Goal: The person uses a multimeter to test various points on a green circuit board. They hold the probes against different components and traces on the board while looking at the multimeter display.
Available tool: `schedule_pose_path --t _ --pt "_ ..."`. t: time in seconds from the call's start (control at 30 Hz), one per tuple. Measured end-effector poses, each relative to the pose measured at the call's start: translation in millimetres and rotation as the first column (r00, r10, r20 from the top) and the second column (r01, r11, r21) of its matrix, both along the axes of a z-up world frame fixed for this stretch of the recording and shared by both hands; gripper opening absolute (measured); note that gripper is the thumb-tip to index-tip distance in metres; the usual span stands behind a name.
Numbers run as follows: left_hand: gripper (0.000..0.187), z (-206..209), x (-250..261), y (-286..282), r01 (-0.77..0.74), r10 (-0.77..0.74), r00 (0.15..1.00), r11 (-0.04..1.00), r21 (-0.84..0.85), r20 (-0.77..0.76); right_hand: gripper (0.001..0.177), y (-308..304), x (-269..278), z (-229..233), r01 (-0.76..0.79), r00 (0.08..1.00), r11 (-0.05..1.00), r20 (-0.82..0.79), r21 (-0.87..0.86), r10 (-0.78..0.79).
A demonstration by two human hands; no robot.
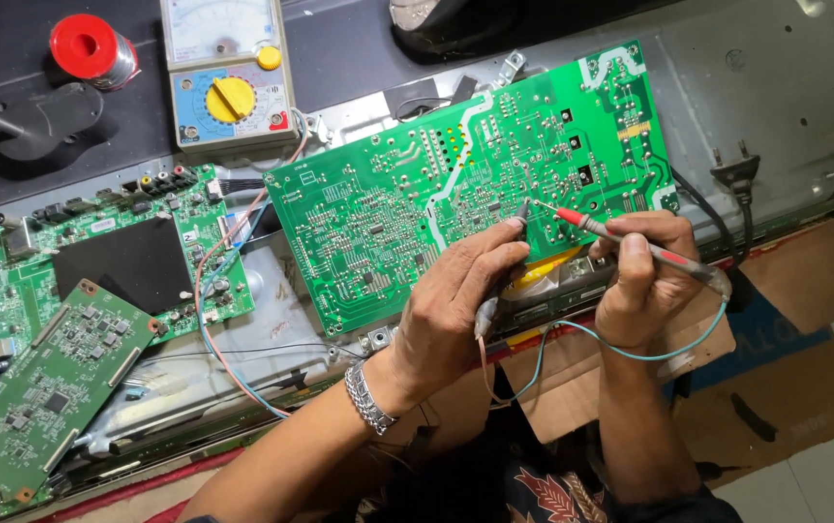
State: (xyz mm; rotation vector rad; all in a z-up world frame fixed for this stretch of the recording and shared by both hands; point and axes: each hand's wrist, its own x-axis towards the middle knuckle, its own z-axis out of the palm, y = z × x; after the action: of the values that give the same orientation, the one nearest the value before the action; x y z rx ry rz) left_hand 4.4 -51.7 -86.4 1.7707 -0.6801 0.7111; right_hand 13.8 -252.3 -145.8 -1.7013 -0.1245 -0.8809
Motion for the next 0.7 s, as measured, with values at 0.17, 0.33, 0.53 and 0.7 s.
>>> schedule_pose_path --t 0.17,0.33,0.53,0.7 --pt "0.015 5 -1 1 0.017 -0.017 1.000 1.000 0.000 -0.011 0.026 1 0 0 0.003 1.000 1.000 0.015 0.017 -0.004" --pt "0.019 7 -1 3 0.032 -0.034 0.999 0.998 0.060 0.035 0.026 4 0 7 -0.002 1.000 1.000 0.008 0.002 0.002" --pt "0.019 -7 1 3 0.058 -0.060 0.998 0.996 0.067 0.020 0.025 5 0 8 -0.005 1.000 1.000 0.020 0.016 0.005" --pt "0.022 -12 -1 6 0.098 -0.097 0.995 0.993 0.066 -0.017 0.027 3 0 1 -0.002 1.000 1.000 0.015 0.026 0.002"
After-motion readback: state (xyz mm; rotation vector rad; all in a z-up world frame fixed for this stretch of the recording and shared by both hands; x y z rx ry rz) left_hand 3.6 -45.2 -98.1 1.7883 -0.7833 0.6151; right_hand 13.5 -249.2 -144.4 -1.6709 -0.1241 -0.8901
